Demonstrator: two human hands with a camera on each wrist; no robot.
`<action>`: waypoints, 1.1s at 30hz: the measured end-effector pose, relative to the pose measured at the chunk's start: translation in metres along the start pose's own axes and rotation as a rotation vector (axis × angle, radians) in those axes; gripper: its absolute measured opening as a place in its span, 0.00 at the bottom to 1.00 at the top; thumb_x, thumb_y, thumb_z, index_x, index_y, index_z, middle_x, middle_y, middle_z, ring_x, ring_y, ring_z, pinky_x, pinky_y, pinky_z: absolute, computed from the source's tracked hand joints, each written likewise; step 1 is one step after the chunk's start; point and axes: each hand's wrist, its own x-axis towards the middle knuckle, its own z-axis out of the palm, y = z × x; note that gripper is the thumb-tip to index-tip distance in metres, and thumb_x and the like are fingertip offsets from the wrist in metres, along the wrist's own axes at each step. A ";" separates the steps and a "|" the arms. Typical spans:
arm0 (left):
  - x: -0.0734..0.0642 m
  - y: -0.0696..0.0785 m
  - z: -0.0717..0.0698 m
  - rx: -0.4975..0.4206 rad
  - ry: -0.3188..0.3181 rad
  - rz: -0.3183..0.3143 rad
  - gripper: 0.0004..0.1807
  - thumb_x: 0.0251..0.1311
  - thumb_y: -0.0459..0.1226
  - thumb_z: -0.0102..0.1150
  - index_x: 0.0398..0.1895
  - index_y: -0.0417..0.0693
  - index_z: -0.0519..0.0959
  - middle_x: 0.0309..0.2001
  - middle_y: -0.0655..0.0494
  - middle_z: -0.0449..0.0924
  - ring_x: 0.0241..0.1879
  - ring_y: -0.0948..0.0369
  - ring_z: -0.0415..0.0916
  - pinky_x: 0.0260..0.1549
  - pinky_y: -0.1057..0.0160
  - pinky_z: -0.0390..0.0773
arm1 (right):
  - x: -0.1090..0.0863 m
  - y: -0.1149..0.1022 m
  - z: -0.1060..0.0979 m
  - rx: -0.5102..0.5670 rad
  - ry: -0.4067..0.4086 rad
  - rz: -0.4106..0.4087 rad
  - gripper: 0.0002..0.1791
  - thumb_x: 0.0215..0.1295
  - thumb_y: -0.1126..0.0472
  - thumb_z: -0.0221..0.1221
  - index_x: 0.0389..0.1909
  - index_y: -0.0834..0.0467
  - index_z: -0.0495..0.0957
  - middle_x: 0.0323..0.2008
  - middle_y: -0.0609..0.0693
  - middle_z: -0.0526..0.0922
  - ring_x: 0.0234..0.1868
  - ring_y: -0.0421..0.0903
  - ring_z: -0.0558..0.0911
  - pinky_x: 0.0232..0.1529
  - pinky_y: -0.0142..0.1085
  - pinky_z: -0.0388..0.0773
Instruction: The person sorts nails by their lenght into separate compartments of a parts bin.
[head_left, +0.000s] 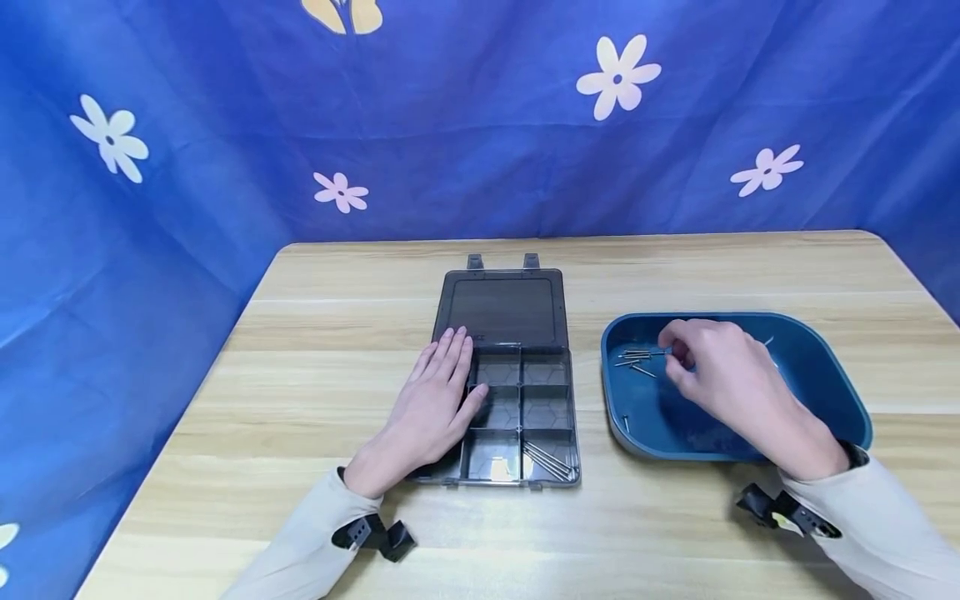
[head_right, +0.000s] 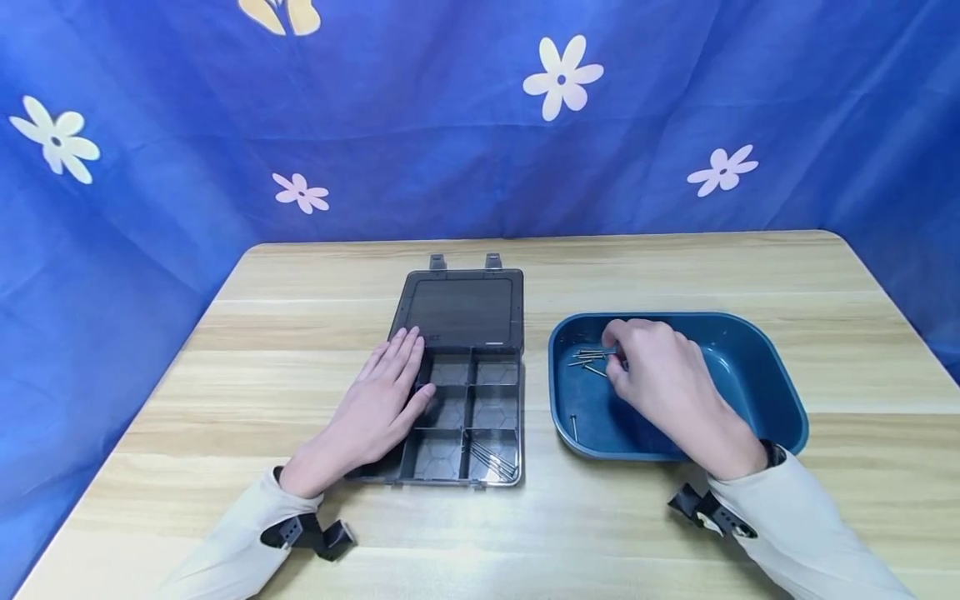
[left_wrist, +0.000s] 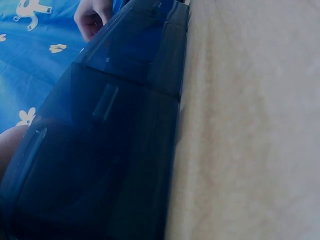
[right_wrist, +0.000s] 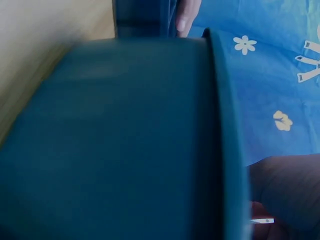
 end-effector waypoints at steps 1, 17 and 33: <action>0.000 0.000 0.000 0.001 0.003 0.002 0.36 0.73 0.50 0.35 0.73 0.32 0.51 0.75 0.39 0.48 0.75 0.48 0.42 0.73 0.50 0.44 | 0.000 0.001 0.000 0.003 -0.010 0.003 0.07 0.54 0.68 0.62 0.35 0.61 0.83 0.24 0.49 0.80 0.21 0.42 0.72 0.17 0.31 0.65; -0.001 0.000 -0.003 -0.013 0.013 0.010 0.36 0.73 0.49 0.36 0.73 0.31 0.52 0.75 0.39 0.47 0.75 0.47 0.42 0.73 0.49 0.44 | 0.008 0.015 0.013 0.007 -0.150 0.024 0.12 0.54 0.67 0.64 0.41 0.64 0.81 0.40 0.60 0.83 0.34 0.53 0.80 0.28 0.48 0.77; -0.001 0.000 -0.001 -0.006 0.018 0.014 0.36 0.73 0.50 0.36 0.72 0.31 0.52 0.75 0.39 0.48 0.75 0.47 0.43 0.73 0.49 0.44 | 0.005 0.018 0.026 -0.114 -0.417 -0.054 0.27 0.56 0.65 0.65 0.56 0.72 0.74 0.58 0.69 0.74 0.58 0.66 0.73 0.58 0.58 0.71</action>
